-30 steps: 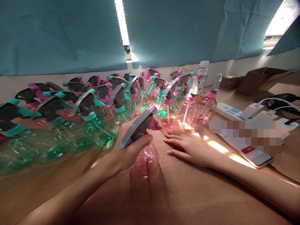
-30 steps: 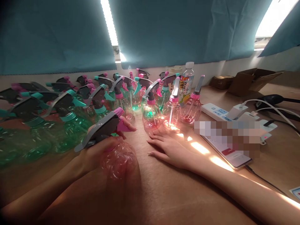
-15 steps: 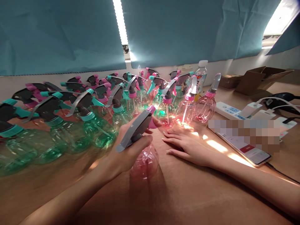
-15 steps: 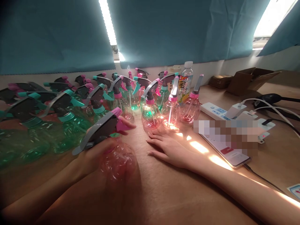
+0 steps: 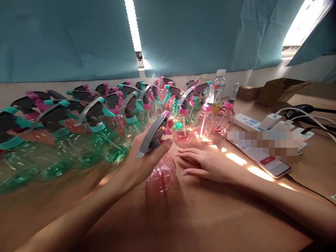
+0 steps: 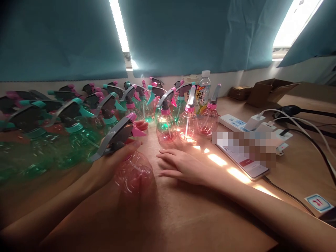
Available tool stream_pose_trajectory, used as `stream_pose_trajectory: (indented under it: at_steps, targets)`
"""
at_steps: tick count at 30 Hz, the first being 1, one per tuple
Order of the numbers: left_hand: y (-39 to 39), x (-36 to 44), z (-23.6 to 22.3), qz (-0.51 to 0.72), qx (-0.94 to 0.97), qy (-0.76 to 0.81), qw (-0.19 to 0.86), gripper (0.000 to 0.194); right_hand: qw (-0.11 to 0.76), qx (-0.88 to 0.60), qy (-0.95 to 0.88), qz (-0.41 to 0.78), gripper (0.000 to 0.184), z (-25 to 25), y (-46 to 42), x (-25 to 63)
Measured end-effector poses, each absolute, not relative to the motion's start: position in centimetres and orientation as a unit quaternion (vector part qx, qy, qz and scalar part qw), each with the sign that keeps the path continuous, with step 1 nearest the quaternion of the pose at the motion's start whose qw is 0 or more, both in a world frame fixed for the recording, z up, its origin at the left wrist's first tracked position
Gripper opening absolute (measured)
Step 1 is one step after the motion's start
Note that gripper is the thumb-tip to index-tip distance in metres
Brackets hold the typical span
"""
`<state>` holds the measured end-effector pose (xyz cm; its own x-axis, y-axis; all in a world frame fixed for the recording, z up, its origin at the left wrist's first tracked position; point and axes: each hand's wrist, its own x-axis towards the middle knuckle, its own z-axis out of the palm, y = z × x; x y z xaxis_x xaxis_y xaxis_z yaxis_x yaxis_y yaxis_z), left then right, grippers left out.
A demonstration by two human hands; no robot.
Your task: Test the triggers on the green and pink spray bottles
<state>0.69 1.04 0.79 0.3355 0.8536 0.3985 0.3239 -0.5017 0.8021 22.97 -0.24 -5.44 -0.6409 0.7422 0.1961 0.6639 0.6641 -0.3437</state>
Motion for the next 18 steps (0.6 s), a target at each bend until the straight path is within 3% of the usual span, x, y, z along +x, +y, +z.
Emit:
stream_pose_trajectory:
  at_steps: [4,8,11,16,18]
  targets:
    - [1.2,0.7,0.6,0.422,0.753,0.387,0.325,0.007,0.199,-0.412,-0.878,0.141,0.068,-4.6,-1.7,21.6]
    - [1.4,0.7,0.3,0.431,0.75,0.378,0.33,0.01,0.291,-0.389,-0.857,0.173,0.071,-3.8,-2.6,19.7]
    - [1.3,0.6,0.4,0.423,0.758,0.383,0.316,0.016,0.327,-0.391,-0.845,0.159,0.064,-3.0,-2.8,18.1]
    - [0.7,0.0,0.8,0.385,0.79,0.394,0.27,0.018,0.317,-0.458,-0.819,0.139,0.044,-2.2,-3.4,15.9]
    - [0.2,-0.8,0.4,0.367,0.802,0.391,0.265,0.036,0.34,-0.451,-0.816,0.128,0.042,-2.4,-3.4,15.4]
